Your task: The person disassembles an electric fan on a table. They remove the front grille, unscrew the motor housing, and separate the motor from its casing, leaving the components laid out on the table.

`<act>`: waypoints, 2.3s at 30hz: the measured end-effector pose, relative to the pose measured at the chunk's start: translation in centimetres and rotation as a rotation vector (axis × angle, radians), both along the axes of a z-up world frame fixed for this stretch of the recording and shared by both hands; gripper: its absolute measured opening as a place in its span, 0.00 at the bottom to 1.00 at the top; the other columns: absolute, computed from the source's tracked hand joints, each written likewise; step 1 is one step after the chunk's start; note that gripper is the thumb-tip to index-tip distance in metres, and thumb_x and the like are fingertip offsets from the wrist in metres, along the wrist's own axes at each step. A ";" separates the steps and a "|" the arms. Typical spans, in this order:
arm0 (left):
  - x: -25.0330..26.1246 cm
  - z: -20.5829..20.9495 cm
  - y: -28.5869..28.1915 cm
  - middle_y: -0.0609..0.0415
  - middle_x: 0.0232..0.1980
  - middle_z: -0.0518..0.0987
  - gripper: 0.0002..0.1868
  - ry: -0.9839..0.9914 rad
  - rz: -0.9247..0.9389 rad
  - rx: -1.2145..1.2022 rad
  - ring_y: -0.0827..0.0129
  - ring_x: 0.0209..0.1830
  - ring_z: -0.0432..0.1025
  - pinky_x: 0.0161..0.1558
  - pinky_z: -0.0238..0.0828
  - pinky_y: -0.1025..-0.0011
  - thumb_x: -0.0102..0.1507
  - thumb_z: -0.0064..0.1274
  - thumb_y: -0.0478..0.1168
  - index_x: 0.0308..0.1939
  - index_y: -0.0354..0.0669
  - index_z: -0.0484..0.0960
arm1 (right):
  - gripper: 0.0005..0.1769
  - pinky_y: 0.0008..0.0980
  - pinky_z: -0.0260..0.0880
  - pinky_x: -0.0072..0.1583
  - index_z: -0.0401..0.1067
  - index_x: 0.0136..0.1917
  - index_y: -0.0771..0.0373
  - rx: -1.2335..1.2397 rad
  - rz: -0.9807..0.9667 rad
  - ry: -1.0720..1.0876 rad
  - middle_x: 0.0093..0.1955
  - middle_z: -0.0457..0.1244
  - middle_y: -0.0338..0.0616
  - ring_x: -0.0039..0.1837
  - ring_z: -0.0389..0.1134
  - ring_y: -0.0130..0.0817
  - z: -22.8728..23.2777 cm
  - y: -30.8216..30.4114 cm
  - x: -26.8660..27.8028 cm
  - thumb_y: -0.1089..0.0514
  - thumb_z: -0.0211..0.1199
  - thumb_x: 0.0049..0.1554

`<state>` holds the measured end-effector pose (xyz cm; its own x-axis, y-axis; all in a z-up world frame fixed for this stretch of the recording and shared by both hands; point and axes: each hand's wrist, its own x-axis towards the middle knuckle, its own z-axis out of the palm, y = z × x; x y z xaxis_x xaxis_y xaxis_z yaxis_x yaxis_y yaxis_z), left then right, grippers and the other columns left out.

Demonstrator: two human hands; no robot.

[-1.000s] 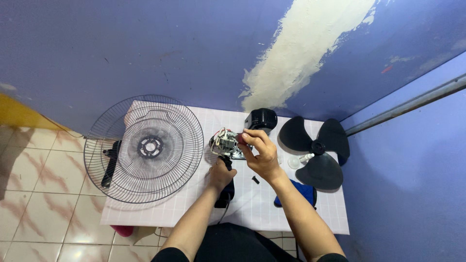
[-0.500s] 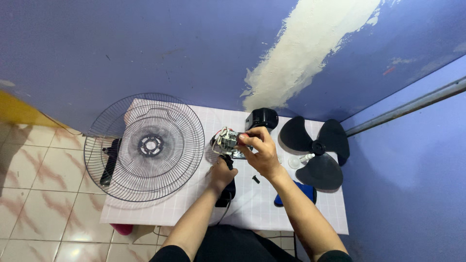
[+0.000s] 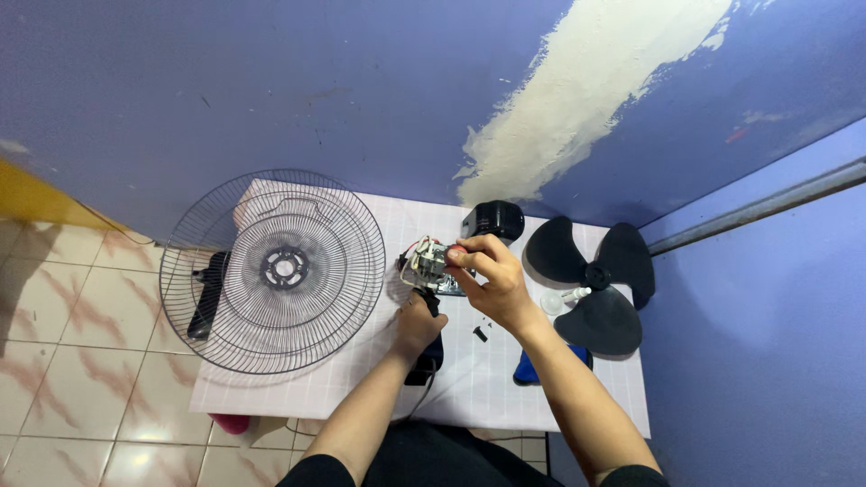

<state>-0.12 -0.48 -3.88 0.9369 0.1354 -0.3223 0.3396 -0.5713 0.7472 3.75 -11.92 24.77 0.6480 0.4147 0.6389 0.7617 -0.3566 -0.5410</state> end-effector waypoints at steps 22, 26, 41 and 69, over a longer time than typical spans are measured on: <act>-0.3 3.4 0.5 0.21 0.55 0.75 0.38 -0.019 0.027 -0.055 0.29 0.57 0.69 0.62 0.63 0.43 0.64 0.48 0.65 0.57 0.30 0.70 | 0.26 0.39 0.73 0.60 0.69 0.64 0.65 -0.050 -0.209 0.002 0.64 0.67 0.55 0.62 0.72 0.49 -0.4 -0.1 -2.8 0.73 0.67 0.52; -0.3 3.0 0.4 0.20 0.52 0.75 0.36 -0.058 0.069 -0.028 0.26 0.55 0.69 0.60 0.62 0.40 0.68 0.39 0.65 0.55 0.31 0.72 | 0.25 0.36 0.75 0.55 0.69 0.63 0.65 -0.015 -0.221 0.046 0.63 0.67 0.55 0.59 0.73 0.46 -0.4 0.0 -3.2 0.73 0.67 0.53; -0.5 6.6 2.2 0.22 0.53 0.77 0.38 0.153 0.031 0.013 0.30 0.54 0.73 0.58 0.68 0.44 0.69 0.38 0.63 0.64 0.30 0.57 | 0.24 0.35 0.77 0.54 0.70 0.60 0.66 -0.040 -0.248 0.018 0.59 0.67 0.55 0.56 0.74 0.46 -0.6 0.9 -2.5 0.74 0.66 0.50; -0.4 9.4 0.5 0.28 0.59 0.71 0.33 0.227 -0.106 0.176 0.38 0.63 0.66 0.60 0.65 0.45 0.67 0.45 0.66 0.61 0.45 0.61 | 0.18 0.24 0.61 0.40 0.71 0.58 0.69 0.611 -0.335 1.149 0.37 0.60 0.35 0.38 0.59 0.22 -16.9 -2.9 -5.2 0.66 0.68 0.55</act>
<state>-0.53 0.00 5.50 0.8556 0.1132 -0.5052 0.4182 -0.7262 0.5456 -1.42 -14.83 7.82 0.9516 -0.0223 -0.3065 -0.3034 0.0910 -0.9485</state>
